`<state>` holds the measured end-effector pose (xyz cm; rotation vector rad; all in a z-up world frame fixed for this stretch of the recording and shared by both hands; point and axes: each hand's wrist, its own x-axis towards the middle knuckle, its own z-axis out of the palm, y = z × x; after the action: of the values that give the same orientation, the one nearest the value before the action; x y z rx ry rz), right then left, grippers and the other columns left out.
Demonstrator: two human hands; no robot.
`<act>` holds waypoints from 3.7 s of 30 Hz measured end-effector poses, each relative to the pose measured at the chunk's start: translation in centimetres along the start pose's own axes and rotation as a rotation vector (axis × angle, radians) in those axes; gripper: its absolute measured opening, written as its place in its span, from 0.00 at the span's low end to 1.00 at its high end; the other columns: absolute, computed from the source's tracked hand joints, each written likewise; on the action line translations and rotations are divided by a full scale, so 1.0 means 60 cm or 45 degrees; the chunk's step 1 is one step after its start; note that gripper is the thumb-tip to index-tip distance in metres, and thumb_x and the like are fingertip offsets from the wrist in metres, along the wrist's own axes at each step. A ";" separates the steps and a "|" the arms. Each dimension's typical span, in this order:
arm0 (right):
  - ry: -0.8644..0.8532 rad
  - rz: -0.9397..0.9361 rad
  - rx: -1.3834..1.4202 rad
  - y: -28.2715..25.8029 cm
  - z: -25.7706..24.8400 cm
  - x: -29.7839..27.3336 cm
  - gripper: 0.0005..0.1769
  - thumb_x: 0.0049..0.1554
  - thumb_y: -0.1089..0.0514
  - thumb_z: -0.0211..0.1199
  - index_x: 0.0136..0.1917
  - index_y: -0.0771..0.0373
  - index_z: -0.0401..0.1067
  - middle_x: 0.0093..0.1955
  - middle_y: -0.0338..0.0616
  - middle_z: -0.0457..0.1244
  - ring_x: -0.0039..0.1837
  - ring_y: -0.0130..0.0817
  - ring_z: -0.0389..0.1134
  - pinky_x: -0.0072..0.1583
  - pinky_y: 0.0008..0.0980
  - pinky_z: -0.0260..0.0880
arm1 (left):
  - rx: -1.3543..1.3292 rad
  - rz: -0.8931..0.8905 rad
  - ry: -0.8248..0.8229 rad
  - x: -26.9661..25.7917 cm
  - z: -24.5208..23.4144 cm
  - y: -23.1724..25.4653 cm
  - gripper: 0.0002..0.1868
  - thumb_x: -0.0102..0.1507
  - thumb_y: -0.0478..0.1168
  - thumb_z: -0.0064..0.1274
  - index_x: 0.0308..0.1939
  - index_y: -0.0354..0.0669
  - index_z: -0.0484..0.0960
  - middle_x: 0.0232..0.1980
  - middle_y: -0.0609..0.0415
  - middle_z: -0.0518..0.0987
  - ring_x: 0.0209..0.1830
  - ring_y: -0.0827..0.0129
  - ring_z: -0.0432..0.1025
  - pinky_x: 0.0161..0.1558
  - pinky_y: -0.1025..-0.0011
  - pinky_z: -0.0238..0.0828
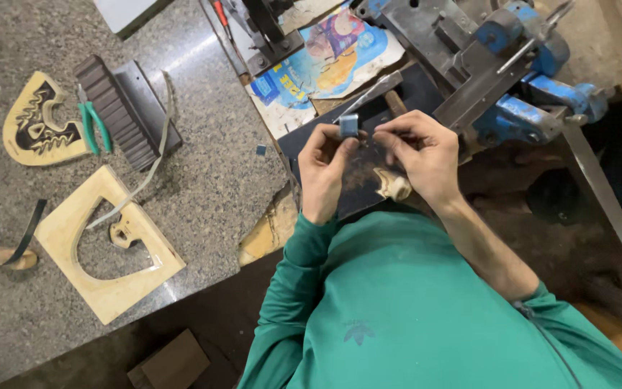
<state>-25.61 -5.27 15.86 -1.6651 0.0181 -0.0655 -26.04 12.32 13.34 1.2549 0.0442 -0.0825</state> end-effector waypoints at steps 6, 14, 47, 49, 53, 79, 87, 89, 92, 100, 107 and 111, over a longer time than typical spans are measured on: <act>0.035 -0.321 -0.416 0.168 -0.003 -0.031 0.04 0.62 0.67 0.68 0.50 0.70 0.78 0.46 0.45 0.68 0.48 0.28 0.70 0.49 0.26 0.69 | 0.105 0.040 0.254 0.019 -0.048 -0.048 0.07 0.69 0.37 0.58 0.47 0.37 0.79 0.45 0.58 0.82 0.45 0.78 0.73 0.50 0.79 0.69; 0.256 0.072 -0.221 0.210 -0.155 -0.119 0.06 0.68 0.63 0.66 0.52 0.70 0.77 0.42 0.42 0.68 0.42 0.24 0.69 0.45 0.24 0.69 | 0.194 0.029 0.368 -0.032 -0.091 -0.074 0.09 0.71 0.37 0.59 0.49 0.36 0.77 0.46 0.58 0.79 0.45 0.79 0.71 0.49 0.80 0.69; 0.191 1.082 -1.582 0.411 -0.733 -0.408 0.33 0.55 0.31 0.76 0.51 0.65 0.81 0.37 0.56 0.71 0.44 0.52 0.73 0.49 0.45 0.72 | 0.701 0.368 -0.367 0.357 0.153 -0.210 0.28 0.59 0.19 0.59 0.62 0.38 0.77 0.61 0.52 0.83 0.65 0.66 0.76 0.66 0.70 0.71; 0.188 1.092 -1.540 0.424 -0.725 -0.419 0.32 0.55 0.33 0.76 0.51 0.65 0.81 0.36 0.56 0.71 0.43 0.51 0.73 0.48 0.45 0.72 | 0.760 0.336 -0.350 0.373 0.156 -0.217 0.27 0.59 0.21 0.61 0.61 0.40 0.79 0.59 0.53 0.84 0.62 0.68 0.78 0.65 0.71 0.73; 0.198 1.147 -1.485 0.418 -0.727 -0.460 0.30 0.57 0.35 0.76 0.51 0.66 0.80 0.35 0.55 0.70 0.41 0.49 0.72 0.46 0.44 0.71 | 0.773 0.296 -0.377 0.388 0.159 -0.233 0.26 0.59 0.21 0.59 0.60 0.41 0.80 0.59 0.53 0.84 0.61 0.68 0.78 0.64 0.72 0.73; 0.274 1.160 -1.413 0.366 -0.746 -0.479 0.19 0.61 0.49 0.76 0.50 0.69 0.78 0.36 0.53 0.70 0.38 0.43 0.70 0.42 0.38 0.67 | 0.955 0.459 -0.508 0.419 0.153 -0.254 0.32 0.52 0.15 0.47 0.57 0.40 0.79 0.58 0.46 0.79 0.61 0.55 0.76 0.64 0.66 0.73; 0.377 1.041 -1.179 0.352 -0.755 -0.445 0.18 0.60 0.53 0.76 0.52 0.70 0.77 0.37 0.51 0.70 0.39 0.41 0.70 0.43 0.37 0.68 | 0.922 0.468 -0.534 0.429 0.140 -0.247 0.29 0.54 0.16 0.51 0.57 0.41 0.79 0.58 0.47 0.79 0.61 0.55 0.77 0.63 0.67 0.73; 0.372 1.028 -1.212 0.358 -0.739 -0.443 0.18 0.61 0.52 0.76 0.52 0.68 0.77 0.37 0.50 0.70 0.39 0.39 0.71 0.43 0.37 0.68 | 0.950 0.501 -0.560 0.427 0.136 -0.242 0.30 0.53 0.16 0.50 0.57 0.39 0.79 0.58 0.46 0.79 0.62 0.54 0.76 0.64 0.66 0.72; 0.177 1.054 -1.584 0.359 -0.721 -0.445 0.20 0.58 0.45 0.79 0.49 0.64 0.81 0.37 0.51 0.71 0.41 0.44 0.71 0.46 0.40 0.69 | 0.947 0.452 -0.563 0.428 0.142 -0.241 0.27 0.55 0.18 0.54 0.56 0.41 0.79 0.57 0.47 0.80 0.60 0.55 0.77 0.63 0.67 0.73; 0.268 1.085 -1.535 0.341 -0.738 -0.444 0.23 0.60 0.38 0.74 0.54 0.58 0.82 0.39 0.50 0.71 0.41 0.44 0.73 0.50 0.42 0.72 | 0.893 0.445 -0.573 0.428 0.147 -0.251 0.30 0.53 0.16 0.49 0.57 0.42 0.79 0.56 0.47 0.80 0.59 0.55 0.78 0.63 0.66 0.76; 0.189 1.003 -1.728 0.352 -0.729 -0.444 0.24 0.57 0.36 0.77 0.53 0.56 0.83 0.39 0.50 0.72 0.42 0.45 0.73 0.52 0.41 0.72 | 0.956 0.512 -0.488 0.421 0.148 -0.250 0.26 0.56 0.19 0.57 0.56 0.41 0.80 0.58 0.46 0.79 0.61 0.53 0.76 0.62 0.65 0.74; 0.311 1.094 -1.550 0.342 -0.750 -0.480 0.24 0.57 0.38 0.74 0.55 0.59 0.82 0.38 0.51 0.71 0.40 0.45 0.73 0.48 0.40 0.72 | 0.945 0.514 -0.488 0.419 0.143 -0.244 0.26 0.56 0.19 0.57 0.57 0.40 0.79 0.58 0.46 0.79 0.60 0.53 0.76 0.63 0.65 0.73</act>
<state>-56.24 -50.49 -1.26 -2.6844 1.1430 0.4857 -2.40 -1.32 0.14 1.9413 -0.6204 0.0168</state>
